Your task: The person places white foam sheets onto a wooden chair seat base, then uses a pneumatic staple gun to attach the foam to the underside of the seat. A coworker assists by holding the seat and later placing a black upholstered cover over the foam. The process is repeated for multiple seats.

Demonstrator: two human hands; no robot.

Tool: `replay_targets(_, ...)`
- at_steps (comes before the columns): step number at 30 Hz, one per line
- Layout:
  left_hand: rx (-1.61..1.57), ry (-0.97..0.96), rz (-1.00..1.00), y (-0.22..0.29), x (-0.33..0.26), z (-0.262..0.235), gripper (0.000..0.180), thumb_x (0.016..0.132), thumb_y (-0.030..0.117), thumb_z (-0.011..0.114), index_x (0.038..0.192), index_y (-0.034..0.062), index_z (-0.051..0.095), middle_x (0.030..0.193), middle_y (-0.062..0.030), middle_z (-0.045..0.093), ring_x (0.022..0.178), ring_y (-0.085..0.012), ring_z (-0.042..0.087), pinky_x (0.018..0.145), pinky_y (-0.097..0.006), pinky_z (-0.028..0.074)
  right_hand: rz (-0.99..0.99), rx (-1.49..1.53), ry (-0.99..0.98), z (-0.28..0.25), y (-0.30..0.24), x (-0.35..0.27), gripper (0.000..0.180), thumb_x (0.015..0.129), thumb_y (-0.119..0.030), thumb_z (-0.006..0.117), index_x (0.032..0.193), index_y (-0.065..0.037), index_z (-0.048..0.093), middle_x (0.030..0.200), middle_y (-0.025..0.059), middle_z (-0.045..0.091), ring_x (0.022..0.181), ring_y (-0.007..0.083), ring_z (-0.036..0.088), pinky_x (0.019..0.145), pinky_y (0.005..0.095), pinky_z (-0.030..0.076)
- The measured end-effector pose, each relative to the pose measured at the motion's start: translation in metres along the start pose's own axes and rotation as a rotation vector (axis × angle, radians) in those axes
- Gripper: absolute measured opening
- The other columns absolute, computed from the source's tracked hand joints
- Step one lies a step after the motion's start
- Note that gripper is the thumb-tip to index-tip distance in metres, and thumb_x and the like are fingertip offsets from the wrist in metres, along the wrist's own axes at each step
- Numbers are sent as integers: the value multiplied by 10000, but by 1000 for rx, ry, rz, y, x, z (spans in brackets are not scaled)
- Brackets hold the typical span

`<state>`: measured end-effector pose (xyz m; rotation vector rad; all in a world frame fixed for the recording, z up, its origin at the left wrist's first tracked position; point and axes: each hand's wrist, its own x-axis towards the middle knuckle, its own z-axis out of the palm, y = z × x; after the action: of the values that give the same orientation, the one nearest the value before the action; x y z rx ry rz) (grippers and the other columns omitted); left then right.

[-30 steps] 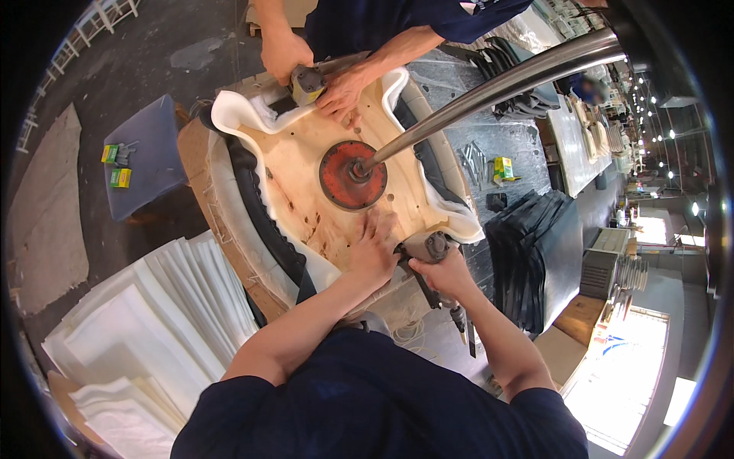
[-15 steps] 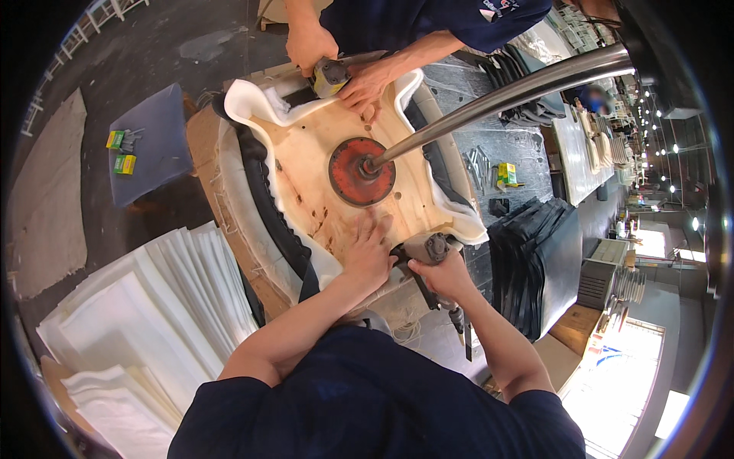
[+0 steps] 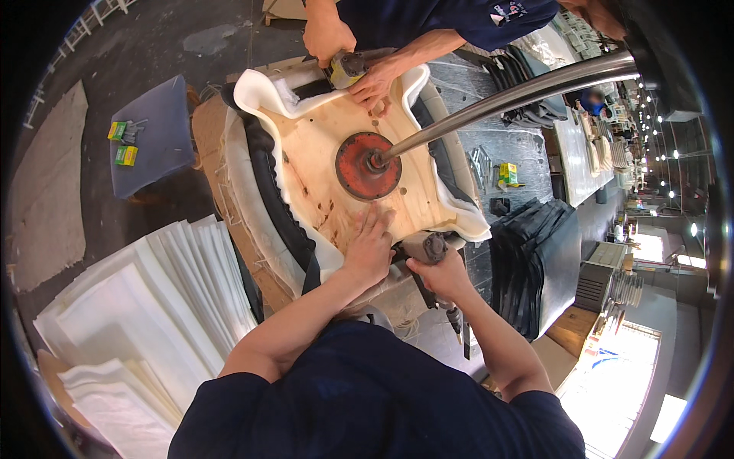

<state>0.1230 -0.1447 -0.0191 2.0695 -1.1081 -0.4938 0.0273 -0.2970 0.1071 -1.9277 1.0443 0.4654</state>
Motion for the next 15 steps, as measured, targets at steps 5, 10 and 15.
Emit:
replay_targets(5, -33, -2, -23, 2, 1, -4, 289, 929, 137, 766, 1104, -94, 759, 1700, -172, 363, 1688, -448, 148, 1373, -592, 126, 13, 7, -42, -2, 5, -9, 432, 926, -259, 886, 1249, -14, 737, 791, 24, 731, 550, 101, 639, 525, 309, 524)
replay_targets(10, -81, 13, -35, 2, 1, -2, 252, 929, 104, 750, 1073, -103, 749, 1691, -179, 373, 1685, -450, 158, 1372, -600, 126, -16, 40, -66, 3, 5, -9, 438, 929, -257, 880, 1265, -18, 733, 816, 19, 740, 561, 99, 647, 530, 306, 526)
replay_targets(15, -85, 39, -14, -1, 0, 1, 215, 927, 88, 740, 1038, -96, 727, 1681, -191, 376, 1682, -454, 164, 1369, -604, 136, 47, -70, -84, 3, -5, -5, 457, 910, -274, 897, 1225, 12, 729, 796, 44, 736, 563, 113, 650, 529, 311, 526)
